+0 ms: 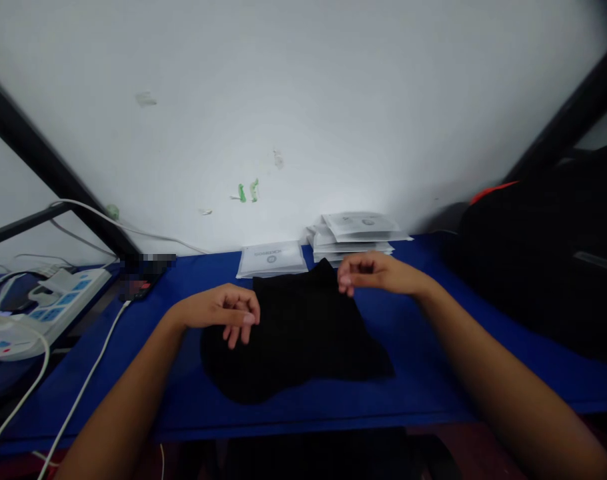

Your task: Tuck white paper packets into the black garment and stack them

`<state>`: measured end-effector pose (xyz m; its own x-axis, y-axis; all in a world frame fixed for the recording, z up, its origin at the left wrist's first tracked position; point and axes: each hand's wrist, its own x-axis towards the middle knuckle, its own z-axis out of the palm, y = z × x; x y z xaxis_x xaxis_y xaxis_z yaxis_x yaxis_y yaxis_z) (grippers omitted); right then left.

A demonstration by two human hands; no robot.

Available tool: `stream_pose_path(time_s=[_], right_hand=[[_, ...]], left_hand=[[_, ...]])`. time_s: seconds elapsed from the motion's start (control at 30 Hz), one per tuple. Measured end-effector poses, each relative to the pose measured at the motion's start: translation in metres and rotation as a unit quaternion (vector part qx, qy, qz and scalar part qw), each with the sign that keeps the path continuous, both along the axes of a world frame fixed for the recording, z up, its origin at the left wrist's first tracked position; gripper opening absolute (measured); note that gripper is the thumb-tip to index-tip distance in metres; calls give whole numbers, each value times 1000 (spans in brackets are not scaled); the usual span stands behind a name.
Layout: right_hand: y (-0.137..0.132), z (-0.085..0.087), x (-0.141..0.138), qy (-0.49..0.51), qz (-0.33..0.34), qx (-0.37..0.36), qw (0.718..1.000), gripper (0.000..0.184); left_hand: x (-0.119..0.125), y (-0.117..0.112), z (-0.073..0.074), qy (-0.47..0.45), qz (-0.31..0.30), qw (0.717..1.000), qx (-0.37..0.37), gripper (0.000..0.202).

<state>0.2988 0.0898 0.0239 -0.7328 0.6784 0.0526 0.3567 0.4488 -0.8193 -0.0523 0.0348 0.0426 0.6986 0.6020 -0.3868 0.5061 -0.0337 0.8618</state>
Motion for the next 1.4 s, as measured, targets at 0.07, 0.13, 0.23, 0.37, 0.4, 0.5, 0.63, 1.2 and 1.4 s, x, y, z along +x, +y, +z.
stream_pose_path(time_s=[0.07,0.13,0.23,0.37,0.4,0.5,0.63,1.2,1.4], right_hand=[[13,-9,7,15,-175,176,969,30],[28,-22,17,-28,-301,336,892,29],[48,-40,36,-123,-356,420,825,42],[63,-54,52,-205,-329,430,815,57],[65,-55,53,-215,-328,437,809,57],[69,-60,51,-238,-348,469,776,52],[72,-64,49,-261,-358,505,741,41],[-44,-23,-73,-90,-115,686,713,24],[-33,-29,-58,-93,-140,630,758,16]], left_hand=[[4,5,-13,22,48,993,105,30],[10,11,-28,71,76,967,232,29],[18,15,-47,150,64,931,326,37],[24,14,-56,189,40,913,358,46],[24,14,-56,193,36,911,364,46],[26,13,-57,199,29,906,372,46],[27,13,-59,207,30,900,382,45],[49,-14,-45,39,95,599,794,20],[31,0,-41,59,163,609,774,15]])
